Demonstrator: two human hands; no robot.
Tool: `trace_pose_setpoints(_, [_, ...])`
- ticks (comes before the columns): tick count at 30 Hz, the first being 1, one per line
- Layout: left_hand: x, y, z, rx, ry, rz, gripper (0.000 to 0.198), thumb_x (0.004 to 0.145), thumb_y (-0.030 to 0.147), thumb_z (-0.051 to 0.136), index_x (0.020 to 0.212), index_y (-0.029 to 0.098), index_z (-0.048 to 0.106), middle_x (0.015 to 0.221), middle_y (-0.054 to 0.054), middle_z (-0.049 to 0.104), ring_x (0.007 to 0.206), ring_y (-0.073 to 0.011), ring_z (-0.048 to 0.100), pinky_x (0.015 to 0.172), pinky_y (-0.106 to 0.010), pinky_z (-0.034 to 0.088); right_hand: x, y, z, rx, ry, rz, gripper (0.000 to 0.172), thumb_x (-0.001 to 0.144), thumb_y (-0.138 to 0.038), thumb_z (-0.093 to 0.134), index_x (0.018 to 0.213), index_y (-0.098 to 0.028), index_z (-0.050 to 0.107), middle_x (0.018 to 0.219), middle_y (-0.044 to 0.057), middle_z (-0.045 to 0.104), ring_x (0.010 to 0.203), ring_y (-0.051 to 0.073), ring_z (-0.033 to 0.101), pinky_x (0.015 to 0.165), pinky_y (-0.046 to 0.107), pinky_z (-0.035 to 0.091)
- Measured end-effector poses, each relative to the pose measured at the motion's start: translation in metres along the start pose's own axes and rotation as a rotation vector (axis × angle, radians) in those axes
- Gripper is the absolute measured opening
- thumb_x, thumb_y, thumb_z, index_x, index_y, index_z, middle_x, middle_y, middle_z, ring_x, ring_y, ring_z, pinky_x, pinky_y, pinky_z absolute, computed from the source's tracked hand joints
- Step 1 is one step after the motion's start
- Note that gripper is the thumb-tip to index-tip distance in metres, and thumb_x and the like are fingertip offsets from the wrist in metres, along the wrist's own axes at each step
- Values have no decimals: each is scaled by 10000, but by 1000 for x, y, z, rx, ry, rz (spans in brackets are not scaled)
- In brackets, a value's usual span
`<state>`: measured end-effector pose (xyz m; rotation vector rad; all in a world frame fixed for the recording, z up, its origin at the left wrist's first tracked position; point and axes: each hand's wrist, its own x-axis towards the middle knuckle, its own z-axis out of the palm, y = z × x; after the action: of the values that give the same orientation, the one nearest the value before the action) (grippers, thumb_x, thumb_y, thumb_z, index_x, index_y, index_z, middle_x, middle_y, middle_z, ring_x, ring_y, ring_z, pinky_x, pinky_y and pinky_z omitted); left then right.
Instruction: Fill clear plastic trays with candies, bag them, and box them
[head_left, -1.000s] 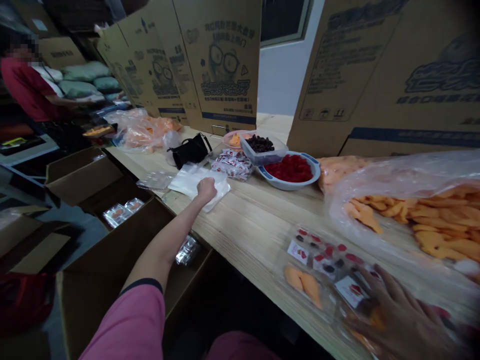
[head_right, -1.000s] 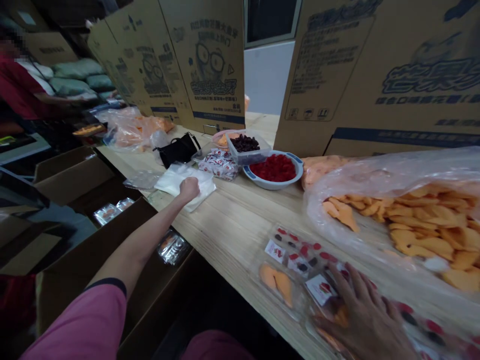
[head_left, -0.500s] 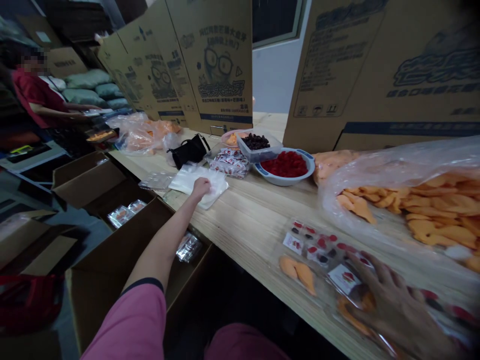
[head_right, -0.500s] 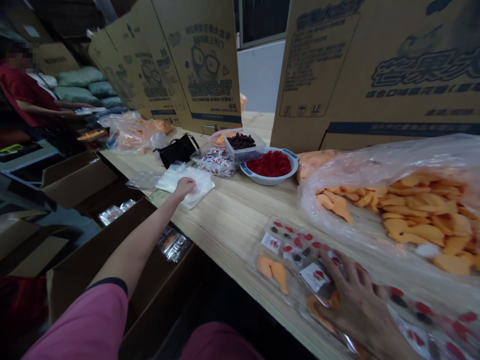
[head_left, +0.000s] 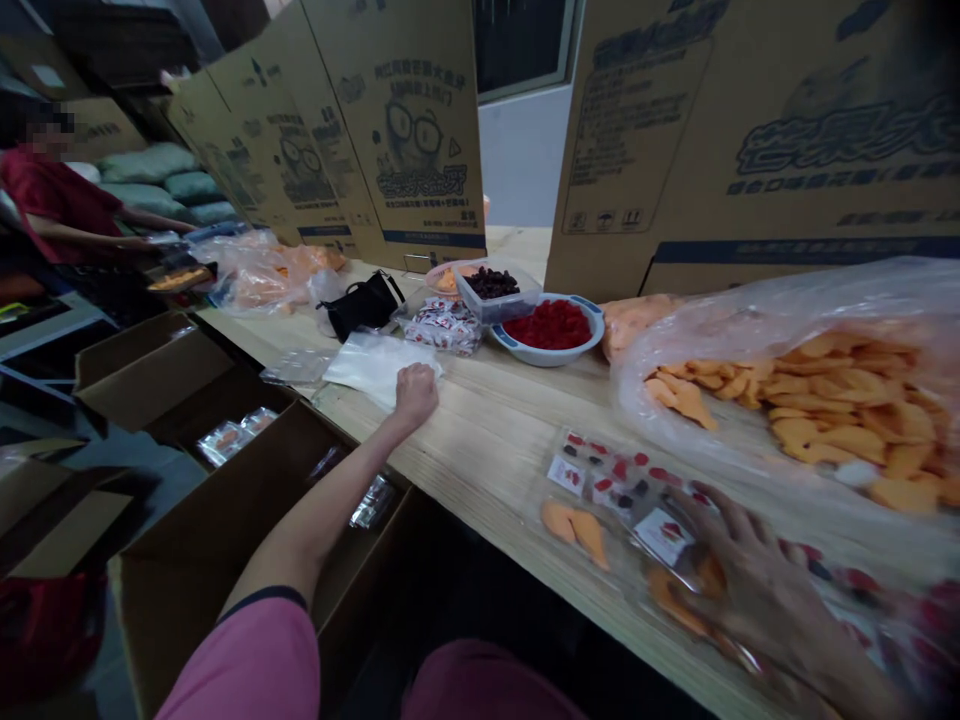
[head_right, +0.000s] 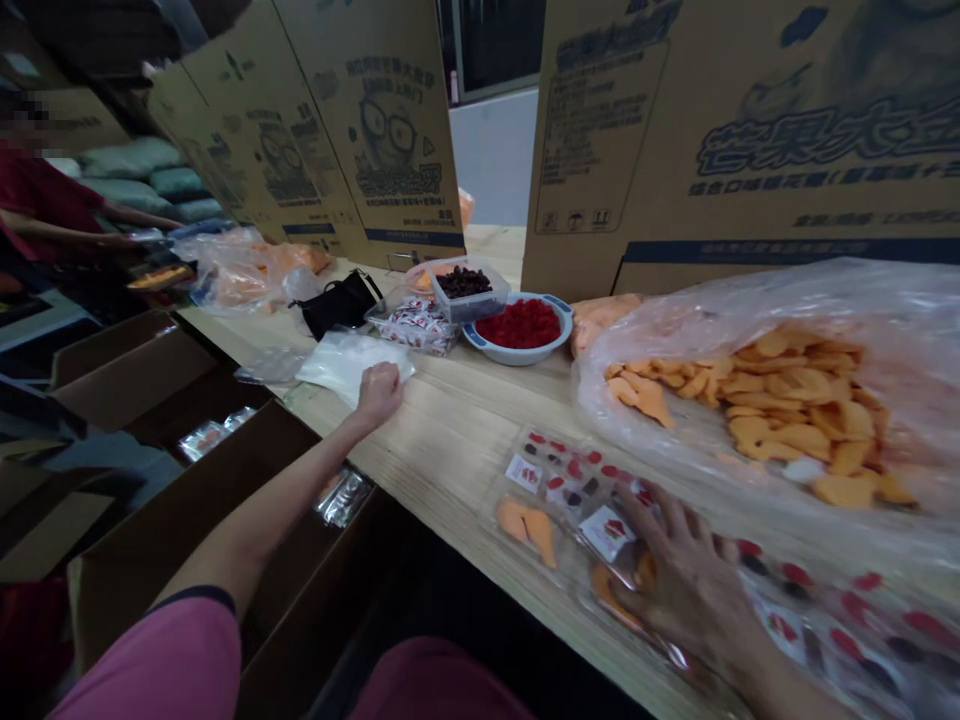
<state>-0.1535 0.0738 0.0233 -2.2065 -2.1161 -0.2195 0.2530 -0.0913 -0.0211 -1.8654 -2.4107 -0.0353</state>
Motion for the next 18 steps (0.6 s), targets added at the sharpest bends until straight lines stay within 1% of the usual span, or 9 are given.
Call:
trace_pose_setpoints(2, [-23, 22, 9, -29, -40, 125, 207, 830, 114, 412, 901, 144, 605, 1020, -135, 627, 1115, -254, 511, 990, -383, 353, 1, -4, -5, 9, 2, -27, 720, 732, -464, 525, 1377, -153, 450, 1413, 215, 358, 1179, 440, 435, 831, 552, 430])
trace_pose_setpoints(4, [-46, 43, 22, -66, -91, 228, 181, 815, 107, 434, 868, 153, 601, 975, -120, 640, 1068, -241, 534, 977, -371, 367, 3, -10, -9, 26, 11, -56, 729, 715, -439, 554, 1379, -160, 443, 1423, 205, 345, 1183, 430, 431, 847, 542, 426])
trace_pose_setpoints(6, [-64, 58, 34, -106, -128, 295, 182, 805, 89, 437, 866, 150, 598, 965, -115, 645, 1035, -231, 549, 955, -358, 389, 7, -18, -12, 53, 12, -100, 757, 698, -454, 577, 1386, -177, 429, 1432, 198, 331, 1196, 425, 417, 861, 546, 417])
trace_pose_setpoints(8, [-74, 67, 42, -146, -137, 324, 200, 814, 77, 418, 887, 143, 592, 991, -122, 642, 1043, -229, 548, 944, -355, 402, 13, -28, -16, 87, 3, -172, 778, 680, -473, 593, 1387, -193, 427, 1431, 193, 326, 1222, 420, 388, 894, 558, 393])
trace_pose_setpoints(10, [-76, 69, 46, -181, -130, 332, 204, 832, 83, 400, 889, 143, 586, 990, -128, 639, 1042, -229, 550, 932, -358, 415, 23, -41, -21, 124, -31, -265, 791, 651, -427, 612, 1385, -197, 427, 1430, 189, 325, 1251, 408, 354, 935, 551, 362])
trace_pose_setpoints(13, [-72, 65, 47, -230, -121, 347, 163, 841, 114, 419, 838, 159, 576, 932, -115, 643, 966, -222, 578, 886, -353, 449, 43, -63, -29, 178, -128, -380, 841, 589, -343, 635, 1392, -214, 418, 1461, 171, 287, 1265, 396, 326, 950, 522, 348])
trace_pose_setpoints(15, [-71, 60, 48, -264, -112, 365, 154, 845, 124, 423, 822, 167, 569, 909, -103, 648, 920, -211, 591, 857, -343, 468, 57, -78, -34, 204, -200, -443, 856, 572, -341, 650, 1389, -236, 422, 1475, 150, 273, 1265, 396, 318, 951, 512, 343])
trace_pose_setpoints(18, [-73, 52, 50, -325, -87, 405, 177, 867, 135, 394, 867, 164, 569, 933, -98, 656, 920, -197, 601, 841, -331, 486, 74, -93, -38, 203, -267, -515, 860, 578, -354, 664, 1395, -251, 418, 1462, 144, 303, 1257, 397, 326, 971, 527, 308])
